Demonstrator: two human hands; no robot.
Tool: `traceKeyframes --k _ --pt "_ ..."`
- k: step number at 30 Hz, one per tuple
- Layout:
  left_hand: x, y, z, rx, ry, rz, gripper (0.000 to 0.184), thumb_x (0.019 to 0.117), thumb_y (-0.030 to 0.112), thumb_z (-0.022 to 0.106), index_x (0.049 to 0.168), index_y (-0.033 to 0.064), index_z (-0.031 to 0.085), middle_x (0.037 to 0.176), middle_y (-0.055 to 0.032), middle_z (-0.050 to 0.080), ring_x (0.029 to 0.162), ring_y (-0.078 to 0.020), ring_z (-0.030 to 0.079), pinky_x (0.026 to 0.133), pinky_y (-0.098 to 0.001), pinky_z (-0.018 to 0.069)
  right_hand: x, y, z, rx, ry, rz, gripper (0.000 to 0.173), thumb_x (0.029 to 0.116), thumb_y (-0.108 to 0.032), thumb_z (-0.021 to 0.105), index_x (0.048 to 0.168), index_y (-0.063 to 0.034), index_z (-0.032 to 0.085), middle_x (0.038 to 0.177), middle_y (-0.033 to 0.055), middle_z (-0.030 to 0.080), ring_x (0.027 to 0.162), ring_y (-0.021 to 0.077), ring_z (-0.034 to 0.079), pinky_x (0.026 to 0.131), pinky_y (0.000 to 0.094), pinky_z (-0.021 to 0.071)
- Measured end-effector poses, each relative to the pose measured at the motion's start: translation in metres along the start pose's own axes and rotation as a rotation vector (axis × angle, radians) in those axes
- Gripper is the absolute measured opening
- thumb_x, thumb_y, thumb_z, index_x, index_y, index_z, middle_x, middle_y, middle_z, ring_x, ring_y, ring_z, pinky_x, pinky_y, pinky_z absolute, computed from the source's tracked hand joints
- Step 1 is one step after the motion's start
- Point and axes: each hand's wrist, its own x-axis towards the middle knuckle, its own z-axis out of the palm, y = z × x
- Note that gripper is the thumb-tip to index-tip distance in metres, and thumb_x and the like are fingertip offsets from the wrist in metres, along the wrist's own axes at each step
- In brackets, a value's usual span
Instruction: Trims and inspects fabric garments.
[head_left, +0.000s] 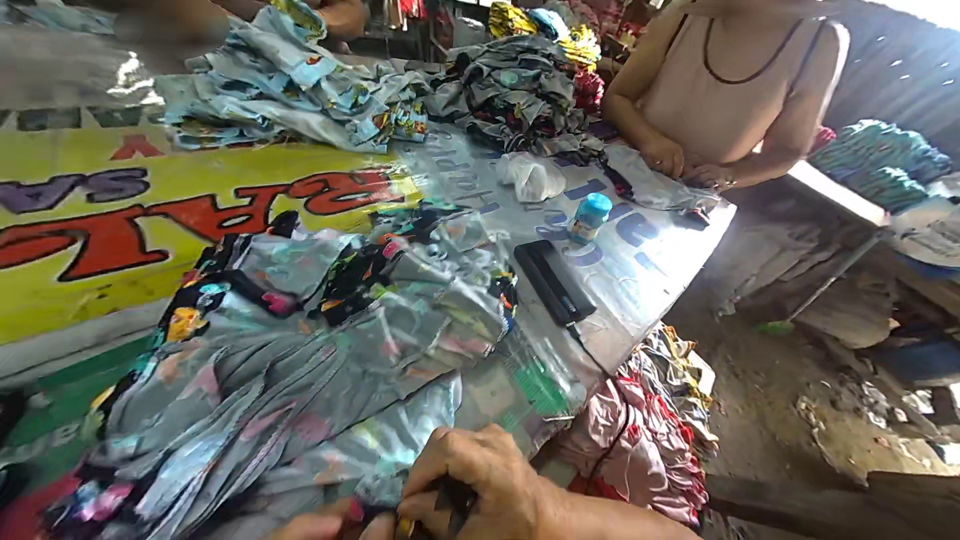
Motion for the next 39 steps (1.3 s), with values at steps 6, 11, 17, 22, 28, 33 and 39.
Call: traceKeyframes --k 6,11,17,22,28,33,39 --pt "-0.001 0.01 0.005 -0.221 0.146 -0.176 0.022 0.0929 0.005 0.068 0.11 0.0164 0.061 0.102 0.001 0.071 0.093 -0.0091 0.07 0.082 -0.0273 0.061 -0.005 -0.014 -0.001 -0.039 -0.046 -0.019 0.009 0.0975 -0.006 0.066 0.098 0.0015 0.062 0.085 0.0094 0.065 0.078 0.0067 0.063 0.072 0.0163 0.0535" --pt "-0.004 0.004 0.006 -0.327 0.203 -0.148 0.019 0.0917 0.01 0.073 0.106 0.0176 0.062 0.098 0.0008 0.069 0.09 -0.0093 0.069 0.086 -0.0295 0.0602 -0.014 -0.028 -0.002 -0.119 -0.173 -0.072 0.008 0.0978 -0.01 0.064 0.095 -0.0027 0.061 0.081 0.0072 0.062 0.072 0.0092 0.06 0.066 0.018 0.0509" --pt "-0.007 0.0 0.004 -0.287 0.205 -0.079 0.02 0.0946 0.003 0.067 0.107 0.0172 0.061 0.102 -0.0009 0.067 0.095 -0.0114 0.068 0.088 -0.0306 0.0594 -0.01 -0.041 -0.023 -0.377 -0.216 0.146 0.038 0.0958 -0.036 0.066 0.116 -0.0052 0.058 0.093 0.0029 0.067 0.081 0.0011 0.062 0.068 0.0156 0.052" --pt "-0.008 -0.003 0.001 -0.16 0.143 -0.004 0.019 0.099 0.006 0.063 0.11 0.0208 0.058 0.105 0.0038 0.065 0.098 -0.0076 0.066 0.089 -0.0264 0.0575 0.001 -0.032 -0.032 -0.414 -0.267 0.219 0.028 0.1001 -0.031 0.065 0.113 -0.0062 0.065 0.095 0.0011 0.069 0.083 -0.0012 0.063 0.071 0.0151 0.0523" --pt "-0.009 -0.004 0.002 -0.116 0.12 0.01 0.018 0.1011 0.009 0.061 0.113 0.0223 0.057 0.107 0.0058 0.065 0.1 -0.0058 0.065 0.091 -0.0254 0.0564 0.009 -0.026 -0.031 -0.191 -0.299 0.28 0.024 0.1013 -0.027 0.065 0.111 -0.0047 0.067 0.095 -0.001 0.068 0.085 -0.0023 0.064 0.073 0.0128 0.0552" --pt "-0.008 -0.003 0.003 -0.109 0.093 -0.004 0.018 0.1018 0.009 0.06 0.114 0.0218 0.057 0.107 0.0056 0.064 0.099 -0.0053 0.065 0.091 -0.0248 0.0564 0.015 -0.023 -0.028 -0.107 -0.305 0.268 0.02 0.1007 -0.023 0.066 0.109 -0.005 0.068 0.094 -0.0019 0.068 0.083 -0.0015 0.064 0.073 0.0136 0.0563" --pt "-0.008 -0.003 0.003 -0.118 0.092 -0.007 0.018 0.1017 0.006 0.059 0.113 0.0202 0.057 0.105 0.0051 0.062 0.098 -0.0048 0.064 0.089 -0.0241 0.0564 0.016 -0.021 -0.026 -0.075 -0.278 0.271 0.013 0.0991 -0.016 0.067 0.106 -0.0051 0.069 0.094 -0.0024 0.067 0.082 -0.0011 0.064 0.072 0.0133 0.0568"
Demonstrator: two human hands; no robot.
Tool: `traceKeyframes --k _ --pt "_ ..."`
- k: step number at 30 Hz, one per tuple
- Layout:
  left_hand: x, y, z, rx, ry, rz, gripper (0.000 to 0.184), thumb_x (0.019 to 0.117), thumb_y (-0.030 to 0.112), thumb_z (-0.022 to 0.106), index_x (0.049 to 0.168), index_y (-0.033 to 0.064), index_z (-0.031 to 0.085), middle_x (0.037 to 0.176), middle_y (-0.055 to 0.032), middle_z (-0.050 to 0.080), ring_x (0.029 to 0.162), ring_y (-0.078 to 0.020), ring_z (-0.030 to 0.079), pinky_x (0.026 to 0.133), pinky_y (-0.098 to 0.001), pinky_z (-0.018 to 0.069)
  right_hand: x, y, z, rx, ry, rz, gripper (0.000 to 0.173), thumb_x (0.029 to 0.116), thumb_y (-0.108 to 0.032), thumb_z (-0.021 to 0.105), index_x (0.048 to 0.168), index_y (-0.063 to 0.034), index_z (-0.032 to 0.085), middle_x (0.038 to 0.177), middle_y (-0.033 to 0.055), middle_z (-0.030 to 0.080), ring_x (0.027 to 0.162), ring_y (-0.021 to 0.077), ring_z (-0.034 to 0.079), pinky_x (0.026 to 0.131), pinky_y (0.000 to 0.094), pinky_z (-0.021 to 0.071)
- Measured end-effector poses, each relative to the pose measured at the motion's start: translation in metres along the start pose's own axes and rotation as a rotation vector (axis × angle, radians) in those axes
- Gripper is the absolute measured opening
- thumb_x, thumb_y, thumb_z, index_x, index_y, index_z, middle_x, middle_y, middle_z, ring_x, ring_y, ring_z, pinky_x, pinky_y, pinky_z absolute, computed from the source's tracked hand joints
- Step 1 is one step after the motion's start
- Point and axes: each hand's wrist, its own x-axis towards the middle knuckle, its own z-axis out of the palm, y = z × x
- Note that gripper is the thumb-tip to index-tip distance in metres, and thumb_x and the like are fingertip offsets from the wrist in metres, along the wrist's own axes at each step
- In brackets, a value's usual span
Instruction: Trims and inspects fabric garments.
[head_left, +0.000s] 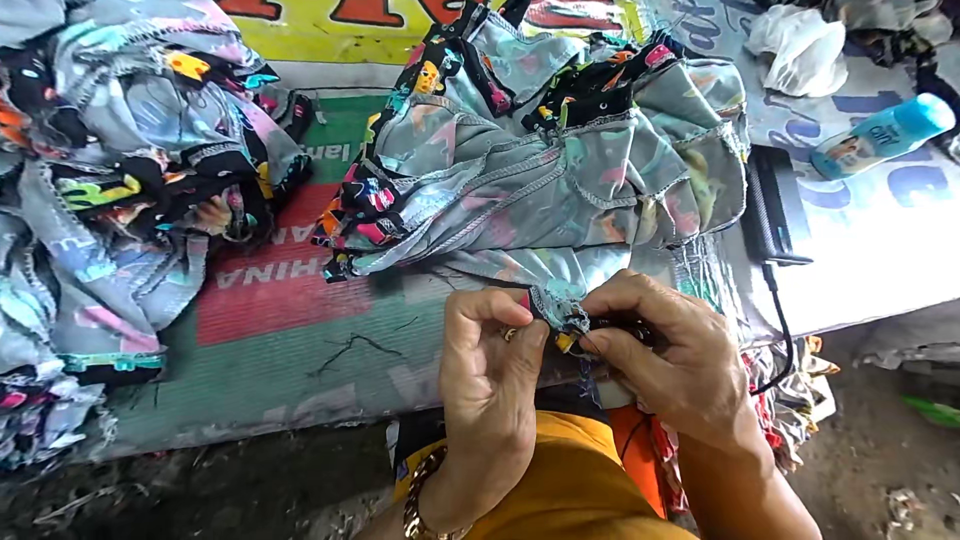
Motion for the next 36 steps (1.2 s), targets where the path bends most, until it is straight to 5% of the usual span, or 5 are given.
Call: traceKeyframes --k 15,22,25,29,36 --pt "0.001 0.001 0.0 0.023 -0.037 0.0 0.018 0.1022 0.005 0.057 0.113 0.0195 0.056 0.104 0.0055 0.06 0.096 -0.0031 0.063 0.088 -0.0214 0.0557 -0.001 0.005 0.005 0.003 0.046 -0.059 0.01 0.0988 -0.014 0.068 0.101 -0.0044 0.069 0.091 -0.0018 0.067 0.082 0.0 0.064 0.072 0.0141 0.0563" --pt "0.003 0.004 -0.003 -0.071 0.01 -0.07 0.021 0.0998 0.005 0.061 0.114 0.02 0.058 0.105 0.0029 0.064 0.097 -0.0073 0.066 0.089 -0.0273 0.0581 -0.006 0.008 0.004 0.161 0.035 -0.045 0.036 0.0958 -0.034 0.073 0.119 -0.0097 0.059 0.095 -0.0055 0.059 0.077 -0.006 0.053 0.064 0.0092 0.0453" --pt "0.002 0.005 -0.002 -0.075 -0.007 -0.07 0.022 0.0991 0.005 0.063 0.114 0.0199 0.059 0.105 0.0041 0.064 0.094 -0.0058 0.067 0.087 -0.026 0.0592 -0.004 0.004 0.014 0.008 0.103 -0.122 0.033 0.0919 -0.026 0.078 0.112 -0.0079 0.06 0.092 -0.0033 0.06 0.078 -0.0053 0.056 0.066 0.0081 0.0484" --pt "0.002 0.005 -0.002 -0.082 -0.009 -0.041 0.023 0.0968 0.002 0.064 0.113 0.0174 0.06 0.105 0.0035 0.065 0.095 -0.0056 0.066 0.088 -0.0249 0.0582 -0.001 0.004 0.023 -0.235 0.247 -0.248 0.008 0.0978 -0.011 0.068 0.097 -0.0038 0.066 0.084 0.0025 0.065 0.076 0.0007 0.061 0.068 0.0127 0.05" --pt "0.001 0.008 -0.001 -0.023 -0.019 -0.091 0.022 0.0981 0.004 0.063 0.112 0.0207 0.06 0.103 0.0051 0.063 0.091 -0.005 0.065 0.083 -0.0253 0.0592 -0.008 -0.003 0.012 0.065 0.114 -0.088 0.016 0.1052 -0.02 0.059 0.098 -0.0055 0.06 0.083 -0.0017 0.063 0.071 -0.0027 0.06 0.062 0.0118 0.053"
